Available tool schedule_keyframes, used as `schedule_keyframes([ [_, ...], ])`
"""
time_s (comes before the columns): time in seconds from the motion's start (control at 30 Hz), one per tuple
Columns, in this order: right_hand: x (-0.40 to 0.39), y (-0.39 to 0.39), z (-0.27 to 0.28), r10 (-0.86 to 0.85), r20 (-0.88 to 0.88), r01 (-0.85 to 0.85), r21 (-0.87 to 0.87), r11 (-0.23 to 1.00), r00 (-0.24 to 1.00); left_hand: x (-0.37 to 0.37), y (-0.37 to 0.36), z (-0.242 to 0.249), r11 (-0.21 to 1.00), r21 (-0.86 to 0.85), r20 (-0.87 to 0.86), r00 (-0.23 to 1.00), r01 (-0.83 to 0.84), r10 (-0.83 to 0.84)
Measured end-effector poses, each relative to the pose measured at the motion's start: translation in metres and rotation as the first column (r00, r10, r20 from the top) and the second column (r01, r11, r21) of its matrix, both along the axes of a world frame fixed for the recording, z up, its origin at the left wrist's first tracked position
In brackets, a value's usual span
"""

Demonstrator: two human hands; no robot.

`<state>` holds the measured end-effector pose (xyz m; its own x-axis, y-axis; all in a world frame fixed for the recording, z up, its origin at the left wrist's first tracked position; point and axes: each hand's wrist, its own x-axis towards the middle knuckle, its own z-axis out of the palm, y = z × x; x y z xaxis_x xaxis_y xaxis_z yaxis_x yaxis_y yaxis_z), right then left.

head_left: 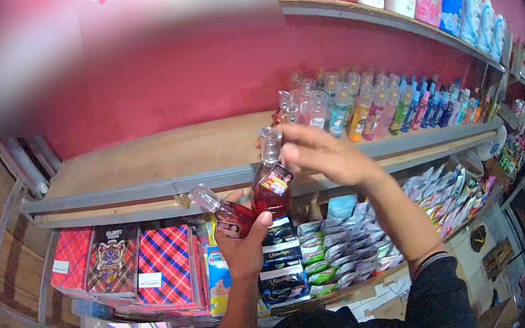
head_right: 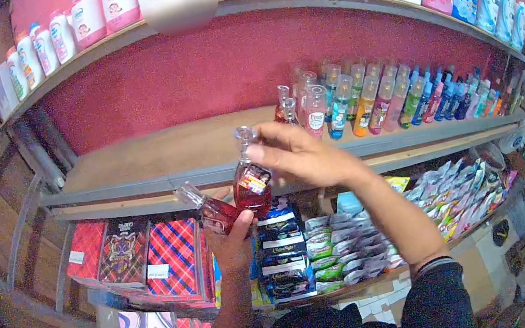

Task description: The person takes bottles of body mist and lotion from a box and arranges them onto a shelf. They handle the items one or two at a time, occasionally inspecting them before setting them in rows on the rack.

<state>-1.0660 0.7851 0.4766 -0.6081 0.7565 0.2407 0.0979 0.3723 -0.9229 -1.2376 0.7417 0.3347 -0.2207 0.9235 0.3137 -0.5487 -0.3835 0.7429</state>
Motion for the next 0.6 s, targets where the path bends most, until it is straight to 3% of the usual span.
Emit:
schedule_keyframes([
  [0.1, -0.002, 0.017, 0.012, 0.144, 0.095, -0.162, 0.218, 0.962, 0.985, 0.000, 0.000, 0.007, 0.998, -0.007, -0.090, 0.994, -0.060, 0.059],
  [0.2, -0.005, 0.028, 0.029, 0.199, 0.154, -0.216, 0.100, 0.971, 0.968, 0.003, 0.003, 0.012, 0.991, 0.082, -0.083, 0.991, -0.101, 0.108],
  [0.23, -0.005, 0.035, 0.032, 0.201, 0.196, -0.232, 0.151, 0.961, 0.960, 0.004, 0.005, 0.015, 0.986, 0.089, -0.111, 0.983, -0.139, 0.149],
  [0.33, -0.005, 0.041, 0.053, 0.037, 0.360, -0.132, 0.243, 0.961, 0.932, 0.006, 0.009, 0.028, 0.964, 0.112, -0.196, 0.946, -0.241, 0.259],
  [0.37, -0.004, 0.048, 0.058, 0.022, 0.332, -0.131, 0.310, 0.942, 0.943, 0.004, 0.003, 0.038, 0.960, 0.102, -0.273, 0.921, -0.260, 0.278],
  [0.4, -0.004, 0.058, 0.063, 0.018, 0.285, -0.133, 0.393, 0.910, 0.959, 0.003, 0.003, 0.039, 0.956, 0.107, -0.230, 0.929, -0.272, 0.290],
  [0.47, 0.000, 0.083, 0.073, -0.068, 0.259, -0.036, 0.375, 0.926, 0.963, 0.001, 0.002, 0.037, 0.947, 0.118, -0.141, 0.939, -0.298, 0.313],
  [0.6, 0.006, 0.137, 0.088, -0.339, 0.305, 0.113, 0.573, 0.812, 0.890, -0.008, -0.008, 0.033, 0.946, 0.093, -0.128, 0.938, -0.312, 0.322],
])
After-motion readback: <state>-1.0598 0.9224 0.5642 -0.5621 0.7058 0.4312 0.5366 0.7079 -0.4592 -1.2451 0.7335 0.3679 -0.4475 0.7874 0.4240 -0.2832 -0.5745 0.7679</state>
